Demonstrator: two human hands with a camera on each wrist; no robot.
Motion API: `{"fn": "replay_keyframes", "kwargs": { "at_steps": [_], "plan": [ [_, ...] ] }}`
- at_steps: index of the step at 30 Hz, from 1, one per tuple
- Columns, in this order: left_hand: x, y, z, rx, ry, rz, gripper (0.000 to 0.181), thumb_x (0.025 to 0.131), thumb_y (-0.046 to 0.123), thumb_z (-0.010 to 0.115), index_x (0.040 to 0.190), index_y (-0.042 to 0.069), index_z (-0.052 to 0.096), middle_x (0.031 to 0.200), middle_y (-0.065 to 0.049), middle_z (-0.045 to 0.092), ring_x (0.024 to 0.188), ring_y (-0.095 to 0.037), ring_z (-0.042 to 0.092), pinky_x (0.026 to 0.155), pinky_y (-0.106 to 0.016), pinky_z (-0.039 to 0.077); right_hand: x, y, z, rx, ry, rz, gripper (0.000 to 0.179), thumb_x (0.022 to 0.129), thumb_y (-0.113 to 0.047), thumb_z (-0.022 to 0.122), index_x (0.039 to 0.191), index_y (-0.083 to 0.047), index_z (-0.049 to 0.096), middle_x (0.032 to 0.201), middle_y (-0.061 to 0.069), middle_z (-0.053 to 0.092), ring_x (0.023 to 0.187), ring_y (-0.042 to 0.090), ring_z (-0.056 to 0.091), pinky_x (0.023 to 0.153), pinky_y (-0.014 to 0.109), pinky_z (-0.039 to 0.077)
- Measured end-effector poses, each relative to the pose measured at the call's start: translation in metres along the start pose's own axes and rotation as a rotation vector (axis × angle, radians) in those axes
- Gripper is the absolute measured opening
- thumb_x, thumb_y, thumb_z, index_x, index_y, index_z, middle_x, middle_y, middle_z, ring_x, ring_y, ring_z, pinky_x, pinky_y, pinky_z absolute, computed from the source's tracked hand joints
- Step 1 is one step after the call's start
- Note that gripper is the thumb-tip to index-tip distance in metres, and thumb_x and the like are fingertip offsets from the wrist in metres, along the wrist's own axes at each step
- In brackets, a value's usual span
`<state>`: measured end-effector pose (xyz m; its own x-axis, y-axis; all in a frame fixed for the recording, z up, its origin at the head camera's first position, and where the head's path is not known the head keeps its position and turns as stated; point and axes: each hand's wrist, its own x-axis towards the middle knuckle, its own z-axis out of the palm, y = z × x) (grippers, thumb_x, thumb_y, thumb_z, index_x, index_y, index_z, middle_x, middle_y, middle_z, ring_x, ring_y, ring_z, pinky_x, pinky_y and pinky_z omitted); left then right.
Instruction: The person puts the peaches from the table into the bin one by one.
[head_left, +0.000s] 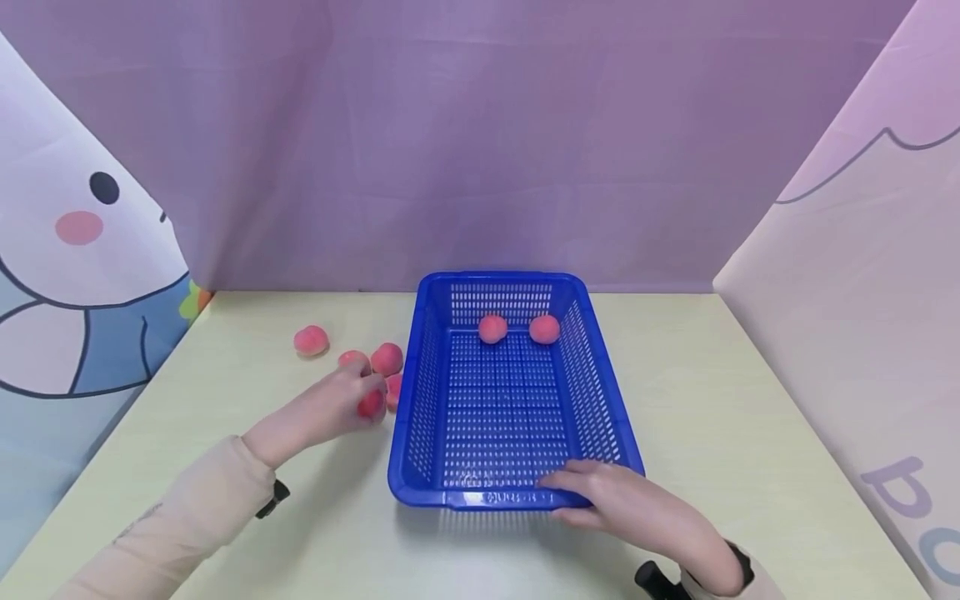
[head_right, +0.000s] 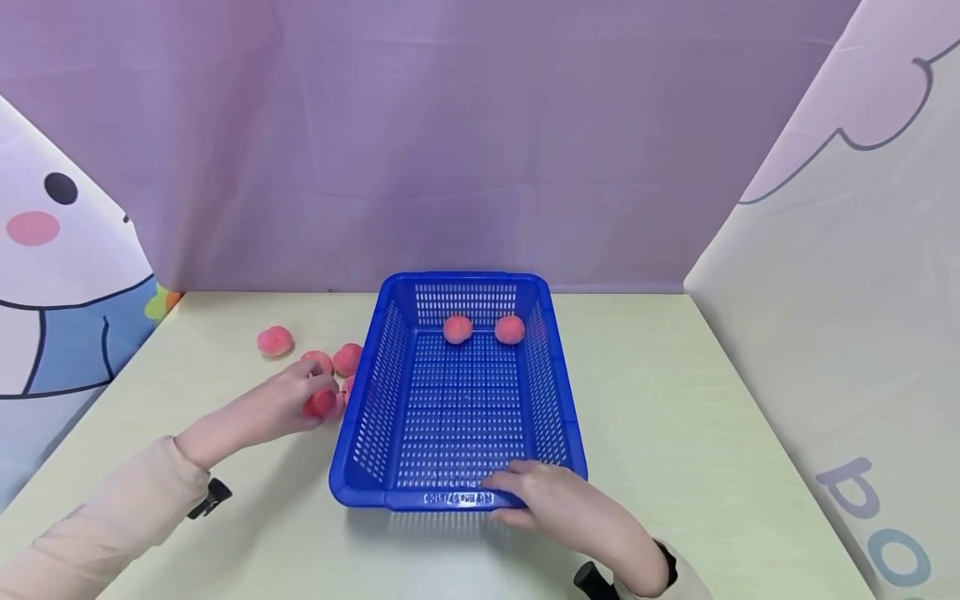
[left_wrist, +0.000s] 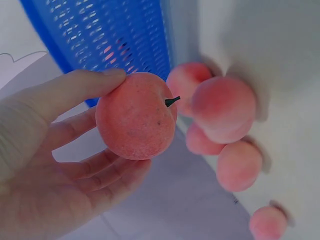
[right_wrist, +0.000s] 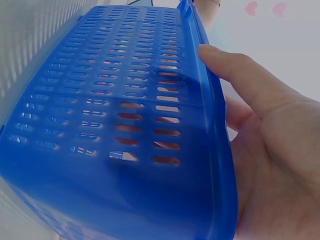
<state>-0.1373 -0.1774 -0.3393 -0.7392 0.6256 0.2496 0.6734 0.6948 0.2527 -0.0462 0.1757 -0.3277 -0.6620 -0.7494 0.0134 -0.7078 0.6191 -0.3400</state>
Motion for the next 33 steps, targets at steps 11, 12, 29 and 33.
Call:
{"fn": "replay_keyframes", "kwargs": {
  "at_steps": [11,12,29,33],
  "plan": [
    [0.022,0.0,-0.027,0.029,-0.096,-0.112,0.031,0.062,0.0,0.075,0.09,0.0,0.062,0.072,-0.008,0.045,0.064,-0.017,0.044,0.05,-0.021,0.04,0.0,0.001,0.0,-0.002,0.003,-0.003,0.028,0.087,-0.028,0.053,0.108,-0.013,0.061,0.102,-0.002,0.063,0.095,0.017,0.058,0.078,0.032,0.049],
    [0.024,0.0,-0.028,0.026,-0.092,-0.115,0.03,0.061,0.001,0.075,0.089,0.0,0.062,0.073,-0.008,0.045,0.064,-0.018,0.044,0.05,-0.021,0.04,0.0,0.0,0.0,-0.002,0.004,-0.004,0.027,0.087,-0.028,0.054,0.108,-0.013,0.061,0.102,-0.002,0.063,0.095,0.017,0.058,0.078,0.032,0.049],
    [0.051,0.007,-0.047,-0.006,-0.167,-0.179,0.027,0.069,0.002,0.07,0.094,0.0,0.061,0.081,-0.011,0.046,0.072,-0.022,0.047,0.052,-0.024,0.044,0.0,0.001,0.001,0.0,-0.002,0.001,0.028,0.087,-0.029,0.053,0.109,-0.014,0.06,0.102,-0.001,0.062,0.094,0.016,0.059,0.077,0.031,0.049],
    [0.061,0.013,-0.05,-0.014,-0.207,-0.206,0.029,0.07,0.002,0.069,0.099,0.003,0.061,0.084,-0.011,0.045,0.074,-0.022,0.047,0.051,-0.021,0.044,0.0,0.001,0.001,0.004,-0.007,0.01,0.028,0.087,-0.029,0.053,0.109,-0.014,0.06,0.103,-0.001,0.063,0.095,0.018,0.058,0.078,0.032,0.049]
  ]
}}
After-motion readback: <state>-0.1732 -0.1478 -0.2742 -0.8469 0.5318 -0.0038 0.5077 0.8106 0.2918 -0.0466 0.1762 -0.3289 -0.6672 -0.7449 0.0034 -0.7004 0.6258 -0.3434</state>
